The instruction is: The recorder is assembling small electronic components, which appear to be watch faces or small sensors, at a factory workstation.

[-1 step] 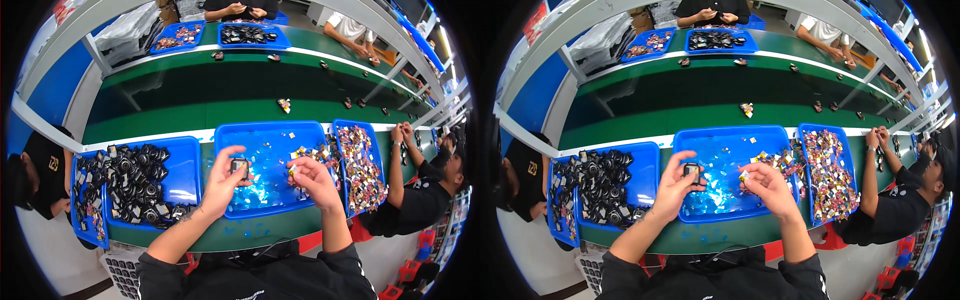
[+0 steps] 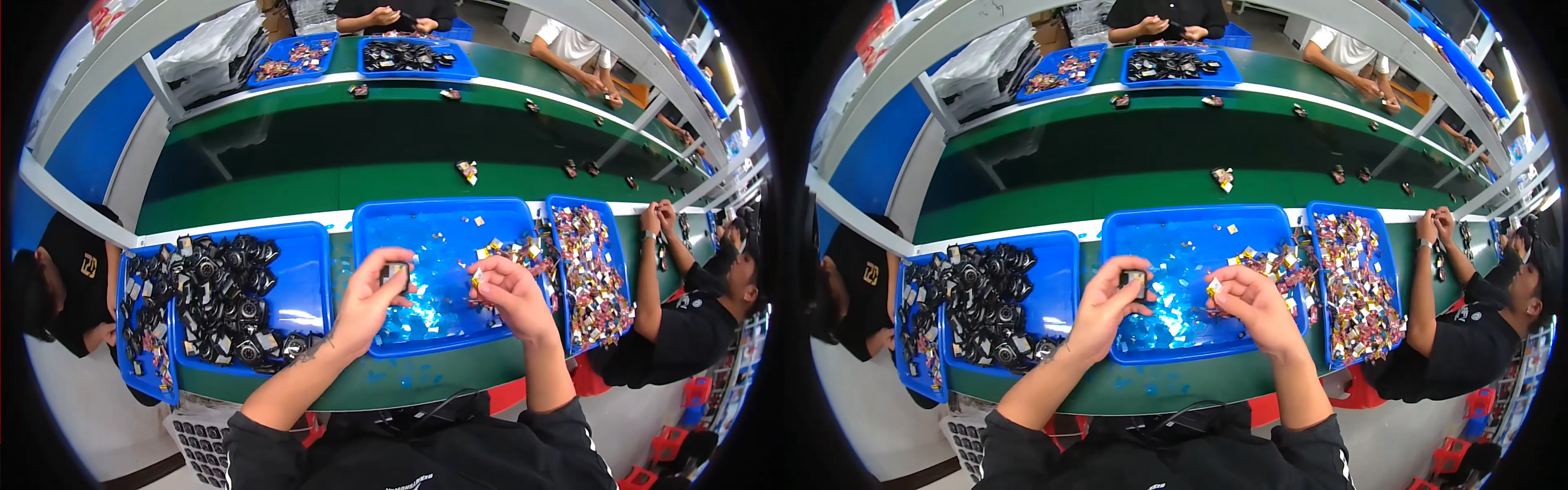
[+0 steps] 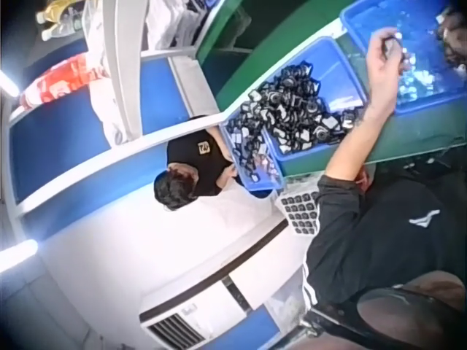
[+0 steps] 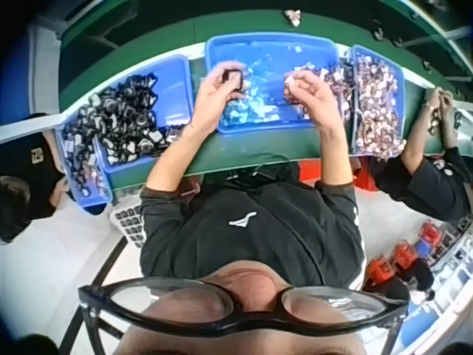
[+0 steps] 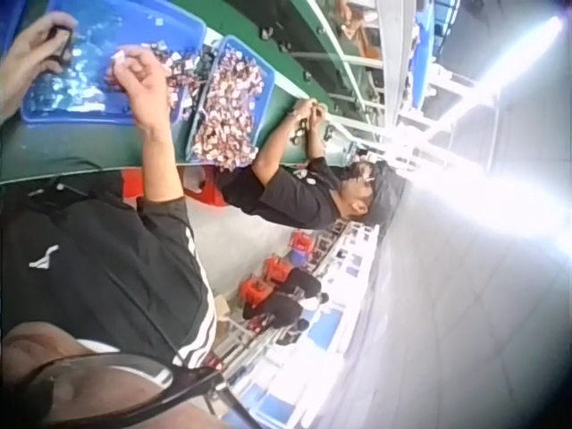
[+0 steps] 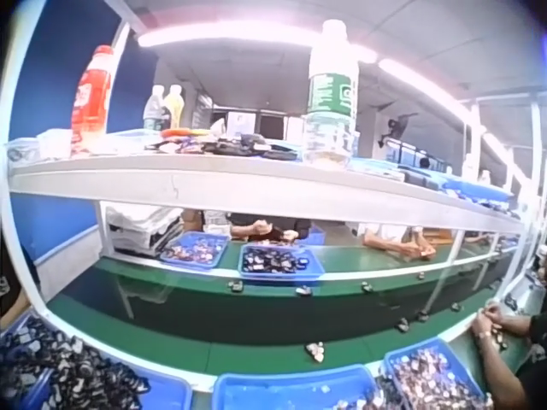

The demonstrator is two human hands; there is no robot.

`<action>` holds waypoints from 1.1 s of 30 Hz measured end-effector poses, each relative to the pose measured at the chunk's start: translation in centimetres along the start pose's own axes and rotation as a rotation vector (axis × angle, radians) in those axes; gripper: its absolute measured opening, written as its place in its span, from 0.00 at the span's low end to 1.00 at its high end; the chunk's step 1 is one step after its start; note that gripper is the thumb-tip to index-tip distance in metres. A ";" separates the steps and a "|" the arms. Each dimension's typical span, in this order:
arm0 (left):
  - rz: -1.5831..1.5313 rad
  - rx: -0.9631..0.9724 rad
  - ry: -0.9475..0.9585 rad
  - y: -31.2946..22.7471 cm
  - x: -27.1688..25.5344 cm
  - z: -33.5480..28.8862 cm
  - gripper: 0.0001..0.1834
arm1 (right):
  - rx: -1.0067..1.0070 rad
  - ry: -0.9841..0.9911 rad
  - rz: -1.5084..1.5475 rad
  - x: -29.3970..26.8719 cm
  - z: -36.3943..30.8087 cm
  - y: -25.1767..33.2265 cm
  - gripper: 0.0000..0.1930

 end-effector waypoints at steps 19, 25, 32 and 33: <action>0.272 0.128 0.037 1.0 0.7 -1.1 0.08 | -0.867 -0.081 -0.972 6.4 -2.0 1.9 0.14; 0.373 0.234 -0.036 0.9 1.3 -3.6 0.08 | -0.453 -0.267 -0.334 5.6 -1.7 0.9 0.03; 0.709 0.543 -0.274 -3.7 0.0 -4.1 0.22 | -0.288 -0.170 -0.055 5.8 -1.9 0.6 0.04; 0.757 0.583 -0.160 -4.2 0.4 -3.7 0.19 | -0.296 -0.136 -0.063 5.9 -1.9 0.7 0.05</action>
Point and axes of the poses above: each hand's wrist, its own z-axis towards the middle knuckle, its own x-axis out of the palm, y = z × x, the point moved 3 cm from there along z, towards the middle knuckle, and after that the axes turned 5 degrees about -y, right-handed, at the moved point
